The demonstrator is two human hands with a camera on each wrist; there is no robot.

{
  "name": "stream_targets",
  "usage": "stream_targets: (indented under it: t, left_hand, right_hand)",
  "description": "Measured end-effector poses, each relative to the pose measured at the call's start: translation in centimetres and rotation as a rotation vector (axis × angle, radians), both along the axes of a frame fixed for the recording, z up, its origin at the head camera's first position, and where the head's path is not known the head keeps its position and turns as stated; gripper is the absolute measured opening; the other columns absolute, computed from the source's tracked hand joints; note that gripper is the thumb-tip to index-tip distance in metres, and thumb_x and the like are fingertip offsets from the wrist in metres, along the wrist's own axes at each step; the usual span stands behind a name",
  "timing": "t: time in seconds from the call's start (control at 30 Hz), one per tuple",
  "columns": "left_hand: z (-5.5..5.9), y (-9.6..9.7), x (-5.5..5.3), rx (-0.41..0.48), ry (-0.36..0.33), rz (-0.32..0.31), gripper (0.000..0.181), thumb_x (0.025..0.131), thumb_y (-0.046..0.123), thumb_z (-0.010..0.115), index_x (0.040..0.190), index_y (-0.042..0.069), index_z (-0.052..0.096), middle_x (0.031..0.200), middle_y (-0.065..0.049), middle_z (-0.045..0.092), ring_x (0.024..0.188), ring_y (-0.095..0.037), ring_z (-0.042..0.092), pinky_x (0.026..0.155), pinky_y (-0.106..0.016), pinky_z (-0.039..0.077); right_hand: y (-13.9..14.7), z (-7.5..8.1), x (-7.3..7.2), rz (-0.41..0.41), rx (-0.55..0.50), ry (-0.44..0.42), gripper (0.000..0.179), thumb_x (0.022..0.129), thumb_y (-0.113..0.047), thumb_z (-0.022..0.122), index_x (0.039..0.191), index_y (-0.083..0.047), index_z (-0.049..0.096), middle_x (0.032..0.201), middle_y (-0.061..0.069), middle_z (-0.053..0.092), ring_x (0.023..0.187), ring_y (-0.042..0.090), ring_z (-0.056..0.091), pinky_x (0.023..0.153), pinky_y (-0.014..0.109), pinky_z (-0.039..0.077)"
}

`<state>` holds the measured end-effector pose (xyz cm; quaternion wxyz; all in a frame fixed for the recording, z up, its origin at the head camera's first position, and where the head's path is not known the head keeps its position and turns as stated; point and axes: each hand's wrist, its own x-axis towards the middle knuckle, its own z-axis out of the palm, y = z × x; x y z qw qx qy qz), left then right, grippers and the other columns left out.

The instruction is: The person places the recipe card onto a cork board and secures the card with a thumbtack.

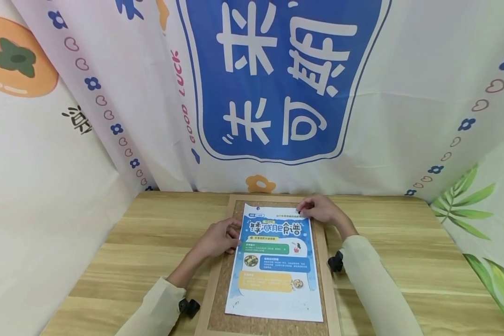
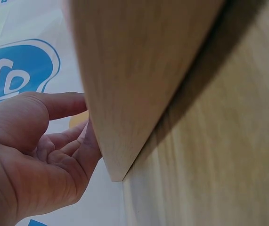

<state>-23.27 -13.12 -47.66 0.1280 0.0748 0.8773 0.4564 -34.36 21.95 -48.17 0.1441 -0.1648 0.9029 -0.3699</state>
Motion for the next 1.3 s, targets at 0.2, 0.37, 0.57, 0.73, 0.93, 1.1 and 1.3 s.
stream_targets:
  t: [0.2,0.37,0.57,0.73,0.93,1.1,1.3]
  left_hand:
    - [-0.1,0.0,0.0,0.013,0.002,0.002,0.041,0.097,-0.003,0.072,0.136,-0.003,0.060,0.093,-0.011,0.069,0.064,-0.016,0.067,0.059,-0.029,0.060]
    - [-0.3,0.0,0.0,0.017,0.005,-0.002,0.042,0.097,-0.003,0.073,0.136,-0.003,0.061,0.093,-0.011,0.069,0.064,-0.016,0.067,0.059,-0.029,0.061]
    - [-0.5,0.0,-0.1,0.026,0.007,-0.003,0.042,0.096,-0.003,0.073,0.136,-0.003,0.060,0.094,-0.011,0.070,0.064,-0.015,0.067,0.059,-0.029,0.061]
    - [-0.6,-0.1,-0.1,0.018,0.006,0.000,0.042,0.096,-0.003,0.074,0.136,-0.002,0.061,0.095,-0.011,0.070,0.065,-0.016,0.067,0.059,-0.029,0.061]
    - [-0.7,-0.1,-0.1,0.014,0.000,0.008,0.042,0.097,-0.002,0.074,0.136,-0.001,0.061,0.095,-0.011,0.069,0.065,-0.016,0.067,0.059,-0.029,0.061]
    - [-0.7,-0.1,-0.1,0.015,0.010,0.004,0.041,0.097,-0.002,0.074,0.136,-0.001,0.061,0.094,-0.011,0.069,0.064,-0.016,0.066,0.059,-0.029,0.060]
    - [-0.5,-0.1,-0.1,0.016,0.005,0.001,0.041,0.097,-0.002,0.074,0.135,-0.001,0.061,0.094,-0.011,0.069,0.064,-0.016,0.066,0.059,-0.029,0.060]
  right_hand:
    - [-0.6,0.1,-0.3,0.047,-0.007,0.002,0.017,0.102,-0.014,0.070,0.115,-0.009,0.080,0.112,0.011,0.076,0.096,0.023,0.061,0.082,0.032,0.050]
    - [-1.1,0.2,-0.7,0.059,-0.019,-0.029,0.020,0.102,-0.013,0.069,0.119,-0.006,0.078,0.105,0.010,0.074,0.090,0.023,0.060,0.077,0.032,0.049]
    - [-1.4,0.3,-1.2,0.046,-0.024,-0.088,0.022,0.103,-0.013,0.069,0.123,-0.005,0.076,0.100,0.009,0.070,0.086,0.022,0.058,0.069,0.029,0.048]
    - [-1.8,0.5,-1.6,0.055,-0.013,-0.107,0.021,0.102,-0.012,0.070,0.121,-0.005,0.076,0.097,0.007,0.068,0.085,0.022,0.058,0.069,0.029,0.047]
    - [-2.5,0.9,-2.0,0.036,0.027,-0.126,0.020,0.099,-0.013,0.071,0.118,-0.006,0.077,0.091,0.004,0.065,0.085,0.021,0.059,0.072,0.029,0.047]
    - [-3.0,1.0,-2.3,0.011,0.073,-0.100,0.018,0.096,-0.014,0.072,0.112,-0.008,0.078,0.093,0.005,0.068,0.085,0.022,0.059,0.073,0.029,0.047]
    - [-3.2,1.0,-2.4,-0.016,0.093,-0.095,0.015,0.095,-0.015,0.073,0.107,-0.010,0.080,0.098,0.007,0.071,0.083,0.022,0.060,0.069,0.029,0.048]
